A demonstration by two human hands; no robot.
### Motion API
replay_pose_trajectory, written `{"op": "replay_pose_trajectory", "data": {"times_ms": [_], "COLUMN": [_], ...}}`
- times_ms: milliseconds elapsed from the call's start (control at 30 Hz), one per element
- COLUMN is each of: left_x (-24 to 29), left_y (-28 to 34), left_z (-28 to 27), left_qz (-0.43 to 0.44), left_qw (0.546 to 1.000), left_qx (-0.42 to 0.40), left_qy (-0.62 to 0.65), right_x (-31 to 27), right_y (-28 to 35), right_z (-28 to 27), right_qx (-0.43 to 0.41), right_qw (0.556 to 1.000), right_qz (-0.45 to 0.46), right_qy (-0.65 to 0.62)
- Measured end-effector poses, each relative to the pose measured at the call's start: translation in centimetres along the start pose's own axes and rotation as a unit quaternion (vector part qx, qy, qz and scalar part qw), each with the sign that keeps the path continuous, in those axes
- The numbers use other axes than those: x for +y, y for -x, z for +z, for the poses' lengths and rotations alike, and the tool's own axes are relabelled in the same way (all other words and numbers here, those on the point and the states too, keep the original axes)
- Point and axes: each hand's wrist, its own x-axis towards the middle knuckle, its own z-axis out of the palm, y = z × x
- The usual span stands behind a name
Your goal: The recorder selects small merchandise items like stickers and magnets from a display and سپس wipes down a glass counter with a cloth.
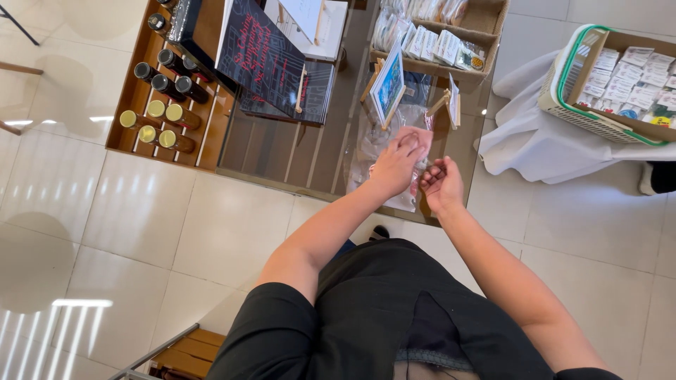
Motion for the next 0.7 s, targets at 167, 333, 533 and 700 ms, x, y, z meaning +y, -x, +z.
{"op": "replay_pose_trajectory", "data": {"times_ms": [167, 333, 533, 700], "left_x": [0.8, -0.9, -7.1, -8.3], "left_y": [2.8, 6.5, 9.1, 10.8], "left_z": [0.1, -7.9, -7.2, -8.3], "left_qz": [0.046, 0.05, -0.024, -0.006], "left_qw": [0.998, 0.993, 0.999, 0.999], "left_qx": [-0.041, -0.069, 0.004, -0.041], "left_qy": [0.013, 0.086, 0.028, 0.028], "right_x": [-0.7, 1.3, 5.0, 6.8], "right_y": [0.1, -0.5, 0.7, 2.5], "right_z": [-0.1, 1.0, 4.7, 8.9], "right_qx": [0.024, 0.009, -0.035, -0.061], "right_qw": [1.0, 1.0, 0.998, 0.996], "right_qz": [-0.019, -0.013, 0.023, 0.024], "right_qy": [-0.003, 0.005, 0.053, 0.067]}}
